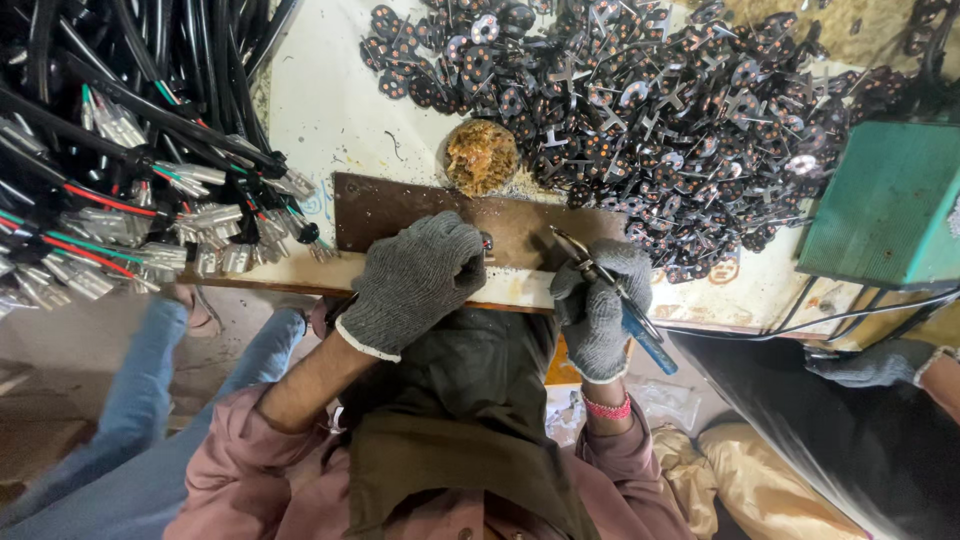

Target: The person sits at a workbench covered with plug bodies and cables and assembles electrical plugs. They pick up a plug body, insert prepared wires into it, and use a small screwdriver-like tool to work on the terminals, placing finished plugs aside and repeating the process.

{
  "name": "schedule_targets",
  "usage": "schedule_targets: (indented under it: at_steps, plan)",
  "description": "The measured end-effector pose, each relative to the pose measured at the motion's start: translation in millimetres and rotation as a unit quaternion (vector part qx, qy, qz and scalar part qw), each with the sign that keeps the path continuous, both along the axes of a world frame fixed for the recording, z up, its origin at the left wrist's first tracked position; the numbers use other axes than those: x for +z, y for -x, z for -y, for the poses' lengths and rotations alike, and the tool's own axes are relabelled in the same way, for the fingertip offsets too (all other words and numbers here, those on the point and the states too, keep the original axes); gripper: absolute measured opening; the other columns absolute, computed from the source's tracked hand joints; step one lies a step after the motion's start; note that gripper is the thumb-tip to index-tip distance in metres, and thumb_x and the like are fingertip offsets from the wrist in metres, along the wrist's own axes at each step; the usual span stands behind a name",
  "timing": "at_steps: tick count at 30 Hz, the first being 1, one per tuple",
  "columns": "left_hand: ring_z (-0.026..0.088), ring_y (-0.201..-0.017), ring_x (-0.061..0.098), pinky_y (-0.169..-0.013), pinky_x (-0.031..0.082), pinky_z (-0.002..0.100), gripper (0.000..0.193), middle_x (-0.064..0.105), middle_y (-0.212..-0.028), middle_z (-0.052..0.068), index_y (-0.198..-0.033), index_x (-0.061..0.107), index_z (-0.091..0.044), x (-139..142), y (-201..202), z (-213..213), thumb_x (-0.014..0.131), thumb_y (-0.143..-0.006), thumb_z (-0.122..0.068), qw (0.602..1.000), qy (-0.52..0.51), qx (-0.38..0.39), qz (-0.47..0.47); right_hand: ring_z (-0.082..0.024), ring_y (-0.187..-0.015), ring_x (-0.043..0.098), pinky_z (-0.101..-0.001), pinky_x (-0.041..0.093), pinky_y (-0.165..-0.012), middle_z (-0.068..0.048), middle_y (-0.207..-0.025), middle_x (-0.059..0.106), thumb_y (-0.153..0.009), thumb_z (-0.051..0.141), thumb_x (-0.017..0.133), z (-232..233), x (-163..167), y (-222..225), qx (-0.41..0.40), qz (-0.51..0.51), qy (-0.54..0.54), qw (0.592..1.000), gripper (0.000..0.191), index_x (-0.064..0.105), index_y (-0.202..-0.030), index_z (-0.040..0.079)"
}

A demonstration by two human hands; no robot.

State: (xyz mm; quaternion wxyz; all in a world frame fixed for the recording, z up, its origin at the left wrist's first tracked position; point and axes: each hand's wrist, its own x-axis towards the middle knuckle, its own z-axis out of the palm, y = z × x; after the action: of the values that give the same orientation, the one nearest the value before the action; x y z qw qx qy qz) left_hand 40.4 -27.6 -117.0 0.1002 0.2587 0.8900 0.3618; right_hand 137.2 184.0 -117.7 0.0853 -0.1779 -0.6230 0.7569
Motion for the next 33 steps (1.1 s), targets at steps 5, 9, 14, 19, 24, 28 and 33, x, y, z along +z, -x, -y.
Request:
schedule_targets:
  at_steps: [5, 9, 14, 19, 24, 28, 33]
  plan:
    - [0.030, -0.080, 0.065, -0.062, 0.054, 0.044, 0.014, 0.059, -0.087, 0.008, -0.094, 0.061, -0.014, 1.9, 1.1, 0.7, 0.071, -0.087, -0.018, 1.000, -0.001, -0.005, 0.007, -0.013, -0.069, 0.057, -0.0257, 0.045, -0.063, -0.007, -0.088, 0.063, -0.113, 0.045, 0.067, 5.8, 3.7, 4.3, 0.026, -0.035, -0.070, 0.997, 0.043, 0.055, -0.121, 0.005]
    - [0.030, -0.081, 0.065, -0.063, 0.053, 0.044, 0.014, 0.058, -0.087, 0.008, -0.094, 0.060, -0.014, 2.6, 1.6, -0.3, 0.071, -0.087, -0.018, 1.000, 0.011, -0.007, 0.000, -0.006, -0.057, 0.055, -0.0191, 0.044, -0.051, -0.012, -0.111, 0.073, -0.098, 0.048, 0.063, 16.3, 16.7, 10.3, 0.069, 0.049, -0.010, 0.996, 0.062, 0.044, -0.142, 0.009]
    - [0.030, -0.082, 0.065, -0.062, 0.053, 0.044, 0.016, 0.058, -0.089, 0.007, -0.094, 0.059, -0.014, 3.6, 1.7, 0.2, 0.072, -0.087, -0.020, 1.000, 0.020, -0.010, -0.004, -0.023, -0.091, 0.066, -0.0337, 0.054, -0.086, -0.012, -0.108, 0.068, -0.110, 0.021, 0.061, 27.0, 13.2, 26.7, 0.115, -0.045, -0.234, 0.964, 0.026, 0.065, -0.132, 0.008]
    - [0.030, -0.085, 0.066, -0.063, 0.054, 0.044, 0.020, 0.060, -0.092, 0.008, -0.095, 0.060, -0.012, 4.0, 2.0, 0.8, 0.074, -0.085, -0.023, 1.000, 0.019, -0.017, 0.005, -0.026, -0.098, 0.067, -0.0354, 0.055, -0.089, -0.014, -0.115, 0.067, -0.111, 0.016, 0.060, 26.9, 3.2, 24.4, 0.156, -0.063, -0.276, 0.946, 0.021, 0.059, -0.128, 0.005]
    - [0.028, -0.085, 0.067, -0.064, 0.055, 0.043, 0.017, 0.062, -0.094, 0.006, -0.100, 0.065, -0.015, 2.4, 1.2, 2.2, 0.074, -0.087, -0.021, 1.000, 0.016, -0.021, 0.012, -0.016, -0.072, 0.062, -0.0286, 0.049, -0.069, -0.014, -0.107, 0.077, -0.102, 0.021, 0.058, 20.6, -0.2, 3.9, -0.030, 0.015, -0.191, 0.981, 0.028, 0.061, -0.126, 0.007]
    - [0.028, -0.091, 0.067, -0.067, 0.056, 0.042, 0.022, 0.064, -0.101, 0.007, -0.106, 0.067, -0.014, -0.1, -0.1, 3.9, 0.073, -0.087, -0.023, 0.997, 0.026, -0.070, -0.004, -0.019, -0.073, 0.061, -0.0299, 0.049, -0.069, -0.014, -0.104, 0.072, -0.105, 0.017, 0.058, 15.4, 2.5, -8.0, -0.023, 0.014, -0.261, 0.965, 0.023, 0.063, -0.124, 0.004]
    - [0.027, -0.098, 0.067, -0.069, 0.055, 0.041, 0.030, 0.065, -0.110, 0.007, -0.112, 0.066, -0.012, -3.8, -2.0, 3.9, 0.070, -0.086, -0.027, 0.989, 0.033, -0.123, -0.073, -0.024, -0.091, 0.072, -0.0322, 0.057, -0.080, -0.015, -0.116, 0.071, -0.111, 0.012, 0.059, 22.7, 4.4, -9.2, 0.078, -0.041, -0.346, 0.934, 0.020, 0.063, -0.127, 0.001]
